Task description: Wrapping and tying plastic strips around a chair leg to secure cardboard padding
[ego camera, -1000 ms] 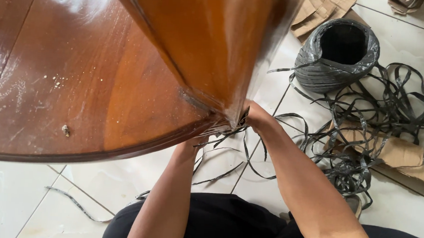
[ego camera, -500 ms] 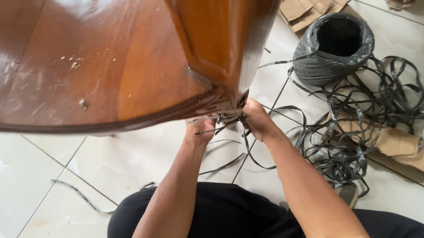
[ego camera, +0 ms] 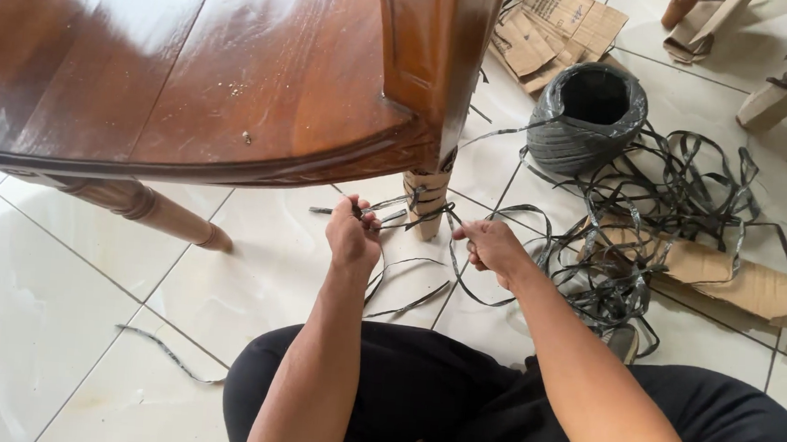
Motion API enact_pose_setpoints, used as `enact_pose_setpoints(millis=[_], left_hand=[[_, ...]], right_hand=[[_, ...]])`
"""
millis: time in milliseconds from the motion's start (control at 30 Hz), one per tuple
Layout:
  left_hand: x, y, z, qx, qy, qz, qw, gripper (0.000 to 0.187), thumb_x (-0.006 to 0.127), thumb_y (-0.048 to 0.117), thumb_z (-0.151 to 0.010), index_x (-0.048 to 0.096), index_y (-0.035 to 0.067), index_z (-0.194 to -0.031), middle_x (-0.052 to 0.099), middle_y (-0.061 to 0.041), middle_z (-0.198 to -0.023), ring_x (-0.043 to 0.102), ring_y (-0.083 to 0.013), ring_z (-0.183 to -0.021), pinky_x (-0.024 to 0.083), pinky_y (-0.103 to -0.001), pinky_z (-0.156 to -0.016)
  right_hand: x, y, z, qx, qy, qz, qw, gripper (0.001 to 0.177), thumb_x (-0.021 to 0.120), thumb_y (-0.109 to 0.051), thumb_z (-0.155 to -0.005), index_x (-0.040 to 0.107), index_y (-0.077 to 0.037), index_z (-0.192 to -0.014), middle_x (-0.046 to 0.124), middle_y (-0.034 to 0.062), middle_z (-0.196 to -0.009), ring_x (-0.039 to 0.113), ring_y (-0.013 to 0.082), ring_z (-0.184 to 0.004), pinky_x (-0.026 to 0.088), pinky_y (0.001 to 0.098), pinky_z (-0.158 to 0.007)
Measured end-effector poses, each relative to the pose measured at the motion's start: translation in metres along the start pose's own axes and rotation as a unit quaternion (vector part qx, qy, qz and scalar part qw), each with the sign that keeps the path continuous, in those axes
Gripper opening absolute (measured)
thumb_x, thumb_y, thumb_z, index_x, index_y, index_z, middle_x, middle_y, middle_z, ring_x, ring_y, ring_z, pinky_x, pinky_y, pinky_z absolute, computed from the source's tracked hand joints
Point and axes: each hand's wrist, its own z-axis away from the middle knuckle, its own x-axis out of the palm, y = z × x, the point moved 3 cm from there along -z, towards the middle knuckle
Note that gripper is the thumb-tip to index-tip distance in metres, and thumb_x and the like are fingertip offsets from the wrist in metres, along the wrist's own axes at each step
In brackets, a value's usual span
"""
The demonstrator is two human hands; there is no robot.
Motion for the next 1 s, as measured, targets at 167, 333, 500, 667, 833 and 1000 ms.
enact_pose_setpoints(millis=[167,333,500,667,833,1000], left_hand=[[-0.013,0.007,-0.013,0.026,0.027,-0.012,0.999,0.008,0.054,0.017,-0.093,0.059,0.014,-0.099,0.061,-0.003,-0.075,0.055,-0.0113,-0.055,0.045,-0.02,-0.048],[-0.013,0.022,0.005,0.045,0.048,-0.013,0.998,0.007,0.05,0.013,-0.092,0.058,0.013,-0.092,0.065,-0.006,-0.078,0.052,-0.0122,-0.055,0.042,-0.022,-0.048],[-0.03,0.021,-0.016,0.059,0.064,0.021,0.996,0.012,0.044,0.017,-0.096,0.054,0.016,-0.089,0.063,-0.003,-0.072,0.051,-0.0118,-0.053,0.04,-0.02,-0.047],[-0.056,-0.008,-0.027,0.0,0.031,-0.102,0.994,0.017,0.054,0.01,-0.093,0.054,0.015,-0.076,0.043,0.004,-0.057,0.04,-0.0117,-0.042,0.031,-0.022,-0.04],[-0.042,-0.034,0.037,-0.156,-0.161,-0.27,0.936,0.027,0.045,0.017,-0.1,0.062,-0.002,-0.107,0.029,0.001,-0.064,0.035,-0.01,-0.044,0.025,-0.021,-0.039],[-0.019,-0.042,0.086,-0.071,-0.214,-0.454,0.862,0.027,0.067,0.024,-0.097,0.075,-0.001,-0.105,0.056,-0.004,-0.07,0.065,-0.0139,-0.059,0.062,-0.024,-0.054]], right_hand=[[-0.024,0.01,0.004,0.023,0.016,-0.015,0.999,0.029,0.053,-0.029,-0.105,0.069,-0.006,-0.097,0.042,-0.0045,-0.059,0.051,0.0073,-0.048,0.038,0.0174,-0.04],[-0.035,0.015,0.004,0.037,0.036,-0.035,0.998,0.027,0.053,-0.028,-0.103,0.068,-0.009,-0.091,0.05,-0.0012,-0.061,0.057,0.0106,-0.05,0.042,0.0183,-0.04],[-0.05,0.021,0.007,0.021,0.057,-0.068,0.996,0.02,0.056,-0.025,-0.1,0.065,-0.011,-0.088,0.042,-0.0067,-0.062,0.048,0.0036,-0.051,0.033,0.0138,-0.039],[-0.041,0.018,0.034,0.035,0.068,-0.025,0.997,0.024,0.053,-0.023,-0.1,0.065,-0.004,-0.091,0.033,-0.0081,-0.057,0.037,0.004,-0.043,0.026,0.0163,-0.036],[-0.012,0.057,0.031,0.048,0.041,0.047,0.997,0.022,0.06,-0.023,-0.093,0.07,-0.005,-0.085,0.045,-0.0016,-0.054,0.047,0.0099,-0.045,0.03,0.0206,-0.035],[0.021,0.059,0.038,0.022,-0.045,0.116,0.992,0.025,0.06,-0.025,-0.089,0.072,-0.006,-0.077,0.057,0.0085,-0.056,0.064,0.0195,-0.054,0.047,0.0276,-0.047]])
